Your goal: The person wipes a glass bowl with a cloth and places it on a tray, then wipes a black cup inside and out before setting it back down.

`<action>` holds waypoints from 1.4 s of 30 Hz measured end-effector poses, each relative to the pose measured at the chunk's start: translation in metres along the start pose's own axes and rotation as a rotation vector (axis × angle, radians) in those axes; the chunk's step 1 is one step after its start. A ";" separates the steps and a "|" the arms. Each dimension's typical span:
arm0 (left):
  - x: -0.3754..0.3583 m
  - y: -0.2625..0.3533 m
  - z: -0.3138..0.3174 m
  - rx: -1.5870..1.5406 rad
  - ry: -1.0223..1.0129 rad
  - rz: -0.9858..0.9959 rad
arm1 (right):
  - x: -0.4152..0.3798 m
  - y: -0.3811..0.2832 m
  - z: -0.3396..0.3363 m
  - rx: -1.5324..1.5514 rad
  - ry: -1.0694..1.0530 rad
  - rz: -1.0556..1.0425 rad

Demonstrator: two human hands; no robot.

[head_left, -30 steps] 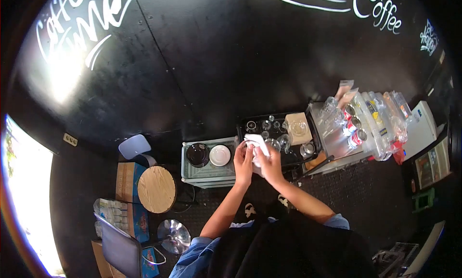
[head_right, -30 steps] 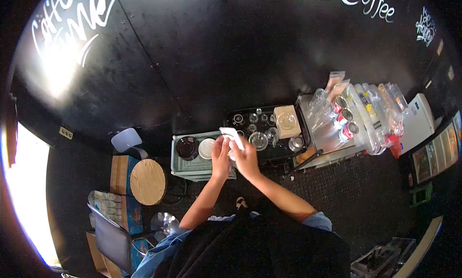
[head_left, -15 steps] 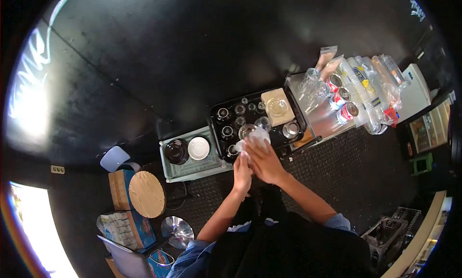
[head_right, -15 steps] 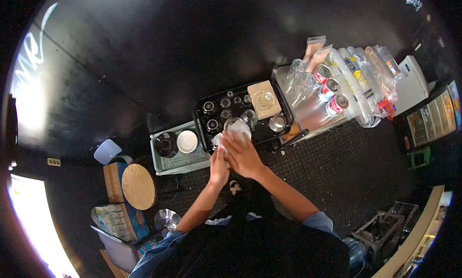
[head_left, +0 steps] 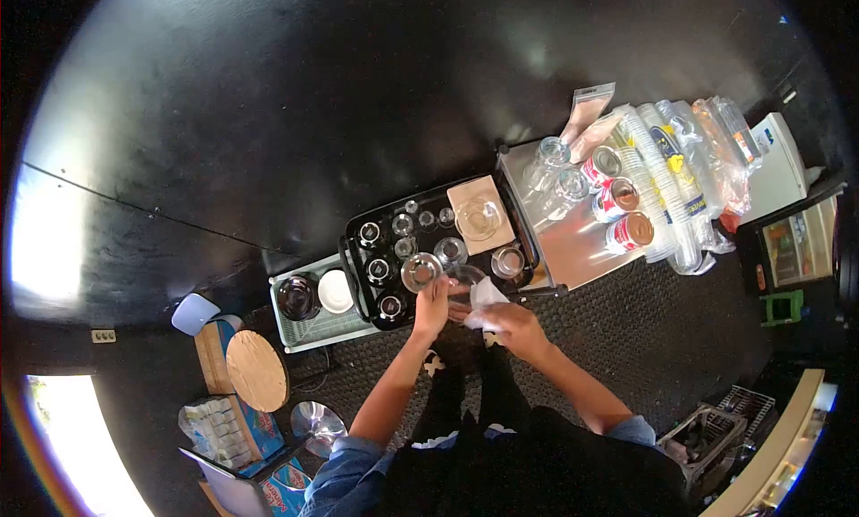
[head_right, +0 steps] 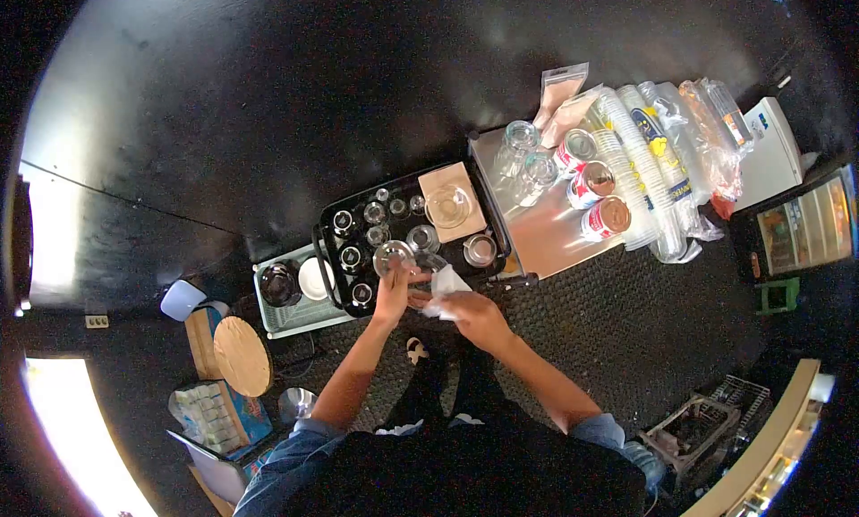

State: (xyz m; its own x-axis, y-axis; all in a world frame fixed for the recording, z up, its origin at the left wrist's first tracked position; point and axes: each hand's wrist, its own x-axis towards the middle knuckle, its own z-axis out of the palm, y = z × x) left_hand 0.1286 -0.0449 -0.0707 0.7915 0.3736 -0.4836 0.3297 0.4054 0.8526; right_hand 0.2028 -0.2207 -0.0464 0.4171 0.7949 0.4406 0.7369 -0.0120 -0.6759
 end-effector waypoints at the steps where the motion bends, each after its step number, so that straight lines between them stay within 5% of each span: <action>1: 0.014 -0.002 0.003 -0.024 0.040 -0.001 | -0.003 0.009 -0.005 0.006 -0.001 0.001; 3: 0.049 -0.014 0.007 -0.165 0.144 0.036 | -0.010 0.023 -0.014 0.352 0.127 0.772; 6: 0.089 -0.018 0.015 -0.180 0.182 0.056 | -0.004 0.050 -0.021 0.852 0.612 0.812; 10: 0.133 -0.028 0.029 -0.191 0.206 0.090 | -0.004 0.065 -0.044 1.143 0.734 0.820; 22: 0.169 -0.044 0.041 -0.145 0.342 0.112 | -0.010 0.076 -0.079 1.307 0.630 0.904; 24: 0.163 -0.038 0.040 0.130 0.367 0.170 | -0.007 0.077 -0.080 1.342 0.630 0.908; 40: 0.154 -0.038 0.019 0.585 0.434 0.215 | 0.029 0.071 -0.076 1.571 0.615 0.920; 42: 0.128 -0.020 0.034 0.808 0.670 0.581 | 0.034 0.072 -0.071 1.619 0.591 0.905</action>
State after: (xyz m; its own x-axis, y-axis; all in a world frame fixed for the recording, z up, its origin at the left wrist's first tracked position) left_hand 0.2413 -0.0332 -0.1428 0.5828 0.7845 0.2120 0.4293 -0.5188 0.7393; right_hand 0.3076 -0.2378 -0.0377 0.6835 0.5997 -0.4162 -0.7281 0.5202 -0.4464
